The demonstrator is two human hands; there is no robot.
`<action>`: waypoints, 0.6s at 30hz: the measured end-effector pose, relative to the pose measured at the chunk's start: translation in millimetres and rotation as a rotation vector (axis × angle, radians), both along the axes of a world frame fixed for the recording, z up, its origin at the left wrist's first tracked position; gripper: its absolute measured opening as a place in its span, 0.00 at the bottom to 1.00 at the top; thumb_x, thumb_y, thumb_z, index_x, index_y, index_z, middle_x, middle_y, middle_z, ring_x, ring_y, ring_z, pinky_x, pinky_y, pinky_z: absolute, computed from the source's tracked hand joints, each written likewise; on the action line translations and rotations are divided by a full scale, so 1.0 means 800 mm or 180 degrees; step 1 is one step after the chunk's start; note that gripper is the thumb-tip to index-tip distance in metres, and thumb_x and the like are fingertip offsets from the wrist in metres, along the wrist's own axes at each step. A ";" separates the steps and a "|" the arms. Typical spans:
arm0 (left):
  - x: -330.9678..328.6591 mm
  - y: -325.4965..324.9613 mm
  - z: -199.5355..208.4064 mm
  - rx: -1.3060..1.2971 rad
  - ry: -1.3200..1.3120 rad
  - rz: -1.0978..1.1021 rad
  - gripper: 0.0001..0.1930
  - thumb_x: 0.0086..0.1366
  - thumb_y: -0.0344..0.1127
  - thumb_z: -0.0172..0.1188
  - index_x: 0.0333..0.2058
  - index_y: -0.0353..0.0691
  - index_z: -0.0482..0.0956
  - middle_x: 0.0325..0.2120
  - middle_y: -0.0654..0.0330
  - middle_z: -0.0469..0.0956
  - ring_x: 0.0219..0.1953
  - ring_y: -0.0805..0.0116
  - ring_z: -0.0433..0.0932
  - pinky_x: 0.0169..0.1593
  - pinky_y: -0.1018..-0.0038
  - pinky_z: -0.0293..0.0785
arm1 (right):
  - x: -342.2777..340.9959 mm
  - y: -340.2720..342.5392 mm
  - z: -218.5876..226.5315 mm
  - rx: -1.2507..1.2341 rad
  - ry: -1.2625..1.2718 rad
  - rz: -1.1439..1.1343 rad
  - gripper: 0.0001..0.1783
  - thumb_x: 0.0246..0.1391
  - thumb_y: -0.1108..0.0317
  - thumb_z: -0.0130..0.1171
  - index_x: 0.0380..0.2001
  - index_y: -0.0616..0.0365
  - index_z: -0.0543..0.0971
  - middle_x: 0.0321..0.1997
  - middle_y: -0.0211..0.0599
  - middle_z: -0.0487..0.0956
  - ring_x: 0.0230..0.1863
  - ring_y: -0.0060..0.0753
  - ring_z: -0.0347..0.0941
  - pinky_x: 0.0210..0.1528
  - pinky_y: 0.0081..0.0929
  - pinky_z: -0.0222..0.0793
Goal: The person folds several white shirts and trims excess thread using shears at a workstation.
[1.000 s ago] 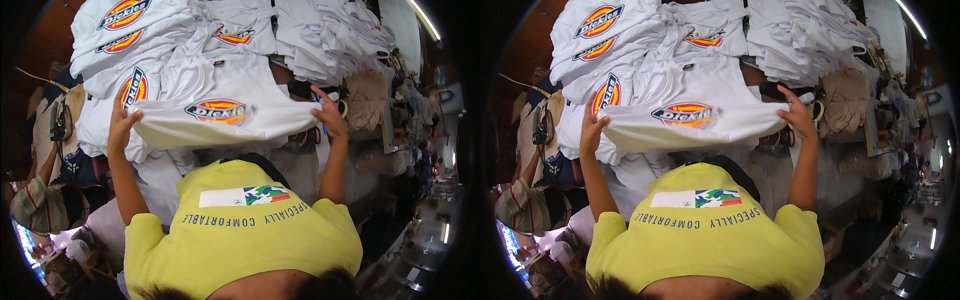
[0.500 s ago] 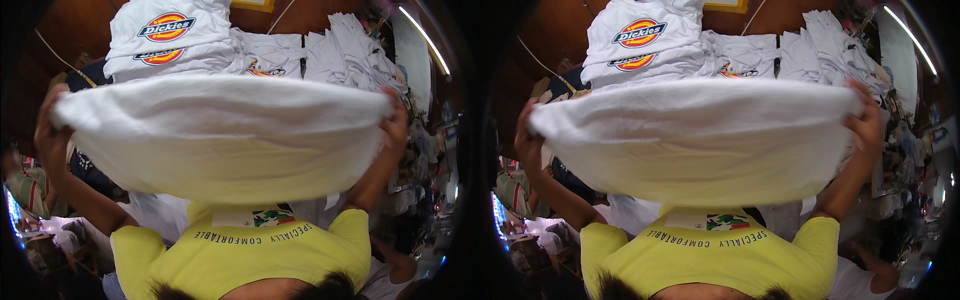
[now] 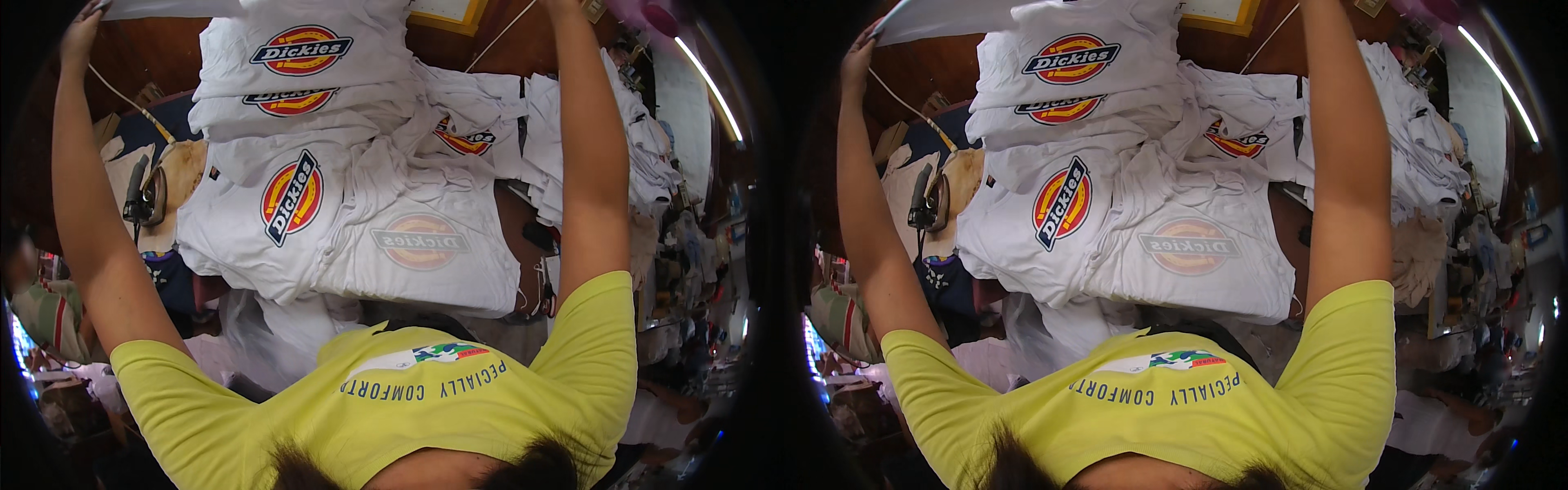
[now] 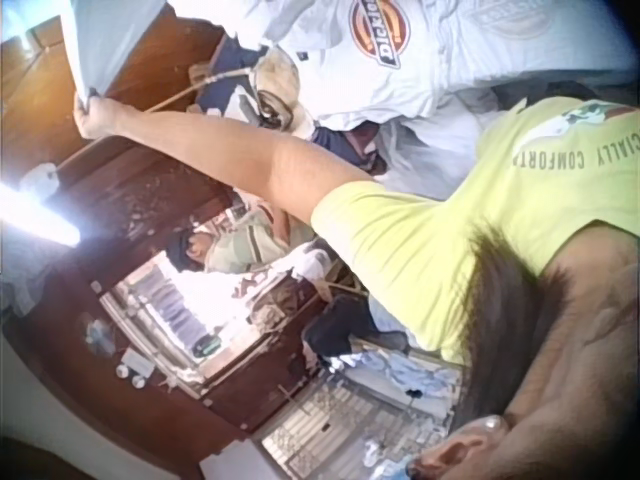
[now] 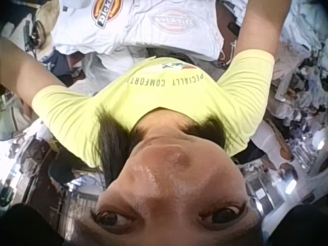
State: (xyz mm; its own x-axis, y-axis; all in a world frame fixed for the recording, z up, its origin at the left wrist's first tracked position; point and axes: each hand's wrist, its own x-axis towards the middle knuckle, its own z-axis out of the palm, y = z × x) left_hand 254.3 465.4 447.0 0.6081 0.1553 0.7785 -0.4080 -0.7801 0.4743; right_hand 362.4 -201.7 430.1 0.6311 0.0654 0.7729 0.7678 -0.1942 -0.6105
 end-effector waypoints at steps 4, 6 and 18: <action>0.046 0.025 -0.076 -0.0173 0.0430 -0.0087 0.17 0.56 0.28 0.53 0.45 0.47 0.76 0.30 0.71 0.73 0.27 0.84 0.64 0.33 0.87 0.61 | 0.028 0.055 -0.082 -0.0035 0.0543 -0.0034 0.14 0.35 0.83 0.49 0.31 0.67 0.76 0.32 0.37 0.77 0.34 0.27 0.73 0.37 0.21 0.67; 0.065 0.009 -0.145 -0.0230 0.1186 0.0008 0.22 0.53 0.28 0.59 0.49 0.44 0.71 0.39 0.64 0.73 0.37 0.77 0.70 0.45 0.82 0.64 | 0.024 0.055 -0.142 -0.0407 0.0711 -0.0228 0.16 0.36 0.81 0.53 0.35 0.66 0.75 0.34 0.39 0.77 0.35 0.31 0.72 0.38 0.23 0.67; -0.180 -0.378 -0.494 -0.0211 0.2118 -0.1369 0.10 0.50 0.28 0.60 0.34 0.40 0.76 0.28 0.58 0.71 0.29 0.65 0.71 0.35 0.73 0.69 | -0.320 -0.199 -0.581 -0.1560 0.1935 -0.1932 0.12 0.41 0.66 0.60 0.32 0.57 0.77 0.33 0.40 0.77 0.37 0.40 0.72 0.40 0.31 0.66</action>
State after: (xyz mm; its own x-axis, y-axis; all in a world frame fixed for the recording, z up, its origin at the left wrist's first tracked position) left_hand 110.6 162.9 52.2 0.9595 -0.1657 0.2279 -0.2817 -0.5801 0.7643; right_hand 106.6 -360.7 -34.4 0.9440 -0.1746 0.2800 0.0366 -0.7879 -0.6148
